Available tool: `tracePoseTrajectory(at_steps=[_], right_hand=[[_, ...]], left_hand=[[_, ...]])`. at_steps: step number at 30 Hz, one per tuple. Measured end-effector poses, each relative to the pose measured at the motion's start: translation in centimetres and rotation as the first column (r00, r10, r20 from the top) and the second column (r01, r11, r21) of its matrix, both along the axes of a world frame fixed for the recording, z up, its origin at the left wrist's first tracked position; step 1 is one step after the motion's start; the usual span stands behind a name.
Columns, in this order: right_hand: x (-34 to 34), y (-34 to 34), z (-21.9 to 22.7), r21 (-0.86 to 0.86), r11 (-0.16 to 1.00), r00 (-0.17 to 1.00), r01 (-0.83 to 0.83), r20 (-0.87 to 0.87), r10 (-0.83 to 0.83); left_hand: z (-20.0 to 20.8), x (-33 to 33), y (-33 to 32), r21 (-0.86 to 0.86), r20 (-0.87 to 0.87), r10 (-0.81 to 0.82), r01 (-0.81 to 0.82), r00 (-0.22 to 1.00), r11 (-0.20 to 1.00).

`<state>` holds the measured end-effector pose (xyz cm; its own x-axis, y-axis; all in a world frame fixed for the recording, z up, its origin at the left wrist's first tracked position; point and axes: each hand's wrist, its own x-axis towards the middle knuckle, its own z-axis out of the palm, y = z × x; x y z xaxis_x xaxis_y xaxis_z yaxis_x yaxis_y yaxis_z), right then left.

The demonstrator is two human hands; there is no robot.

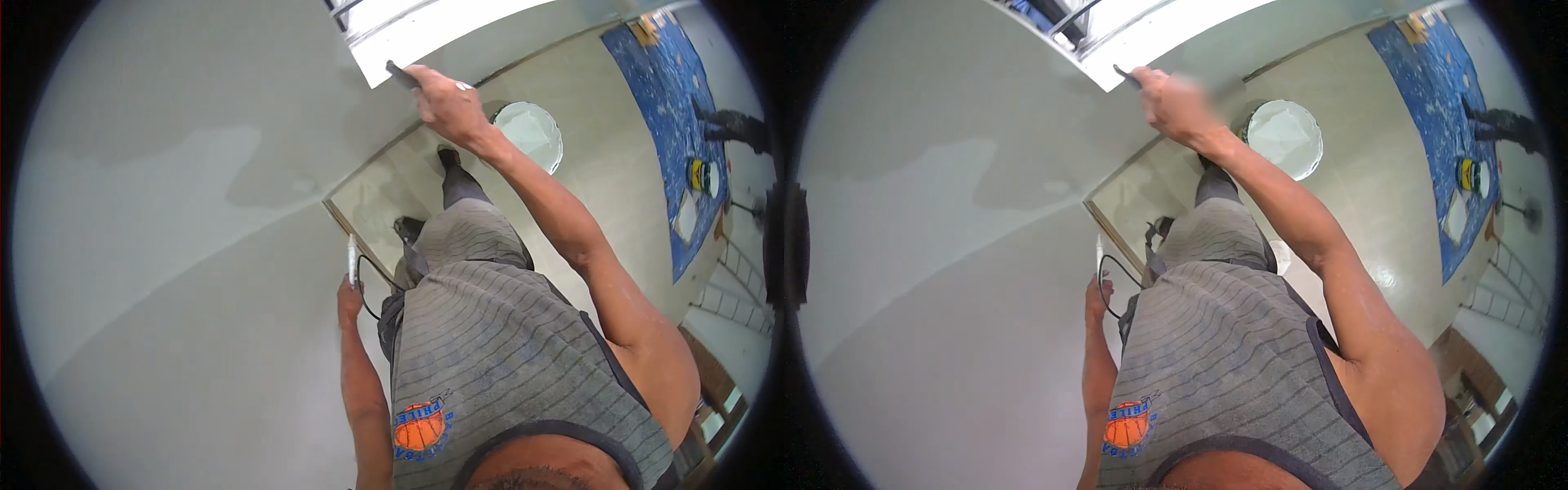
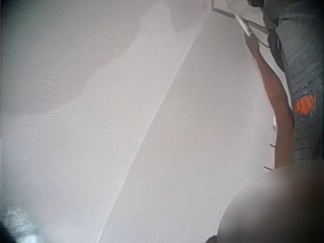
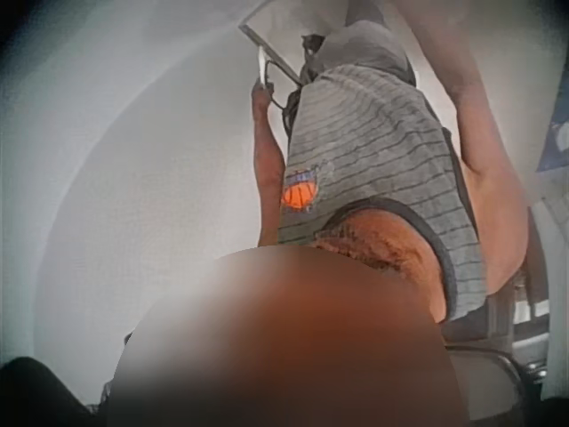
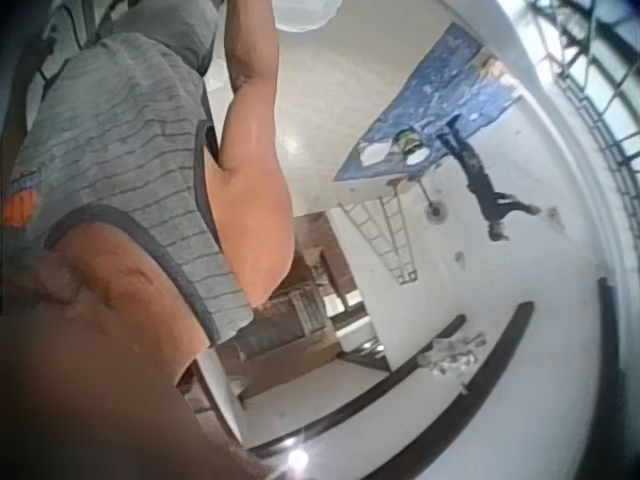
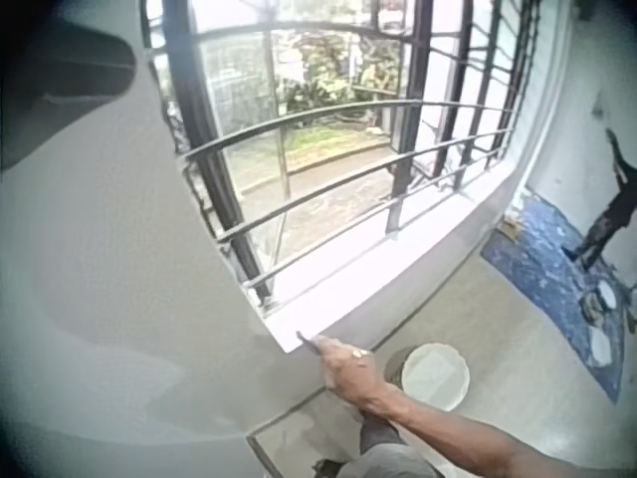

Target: Applying plaster to a window sill using a spatula and smoothing it with a brush.

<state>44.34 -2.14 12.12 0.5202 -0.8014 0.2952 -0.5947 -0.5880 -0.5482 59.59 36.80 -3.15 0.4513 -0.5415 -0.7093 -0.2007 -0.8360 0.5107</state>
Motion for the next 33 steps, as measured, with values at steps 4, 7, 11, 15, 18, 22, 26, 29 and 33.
tracePoseTrajectory(at_steps=[4, 7, 11, 15, 18, 22, 26, 29, 33], right_hand=[[3.8, -2.8, 0.1, 0.387, 0.922, 0.998, 0.007, -0.062, 0.019], [5.3, -2.2, -0.4, 0.448, 0.894, 0.992, -0.008, -0.106, 0.062], [5.2, -1.3, 0.6, 0.149, 0.988, 0.997, -0.030, -0.061, 0.040], [5.4, -1.8, -1.1, -0.289, 0.916, 0.958, -0.278, -0.157, 0.241], [4.6, 0.7, -2.6, -0.203, 0.857, 0.868, -0.474, -0.270, 0.416], [5.2, 1.5, -2.0, -0.208, 0.841, 0.847, -0.500, -0.323, 0.423], [7.0, 2.9, -1.2, -0.122, 0.898, 0.847, -0.423, -0.406, 0.344], [6.1, 2.8, -1.3, -0.043, 0.875, 0.803, -0.483, -0.420, 0.423], [7.5, 1.9, -0.8, -0.024, 0.873, 0.816, -0.487, -0.368, 0.445]], left_hand=[[-1.6, 0.2, -1.0, -0.138, -0.009, -0.006, 0.005, 1.000, 0.990], [-4.6, -0.8, 1.9, -0.097, -0.056, 0.062, -0.068, 0.997, 0.993], [-4.5, -3.2, 4.4, -0.093, -0.120, 0.184, -0.195, 0.976, 0.976], [-1.9, -5.4, 4.7, -0.016, -0.255, 0.496, -0.517, 0.830, 0.856], [-1.4, -6.6, 6.2, 0.083, -0.308, 0.630, -0.639, 0.713, 0.765], [-0.2, -7.8, 6.1, 0.056, -0.289, 0.623, -0.637, 0.726, 0.769], [0.1, -7.5, 5.8, 0.005, -0.339, 0.609, -0.646, 0.717, 0.763], [1.4, -7.1, 3.5, 0.021, -0.296, 0.586, -0.608, 0.754, 0.793], [0.0, -5.6, 5.0, -0.065, -0.355, 0.486, -0.540, 0.798, 0.839]])
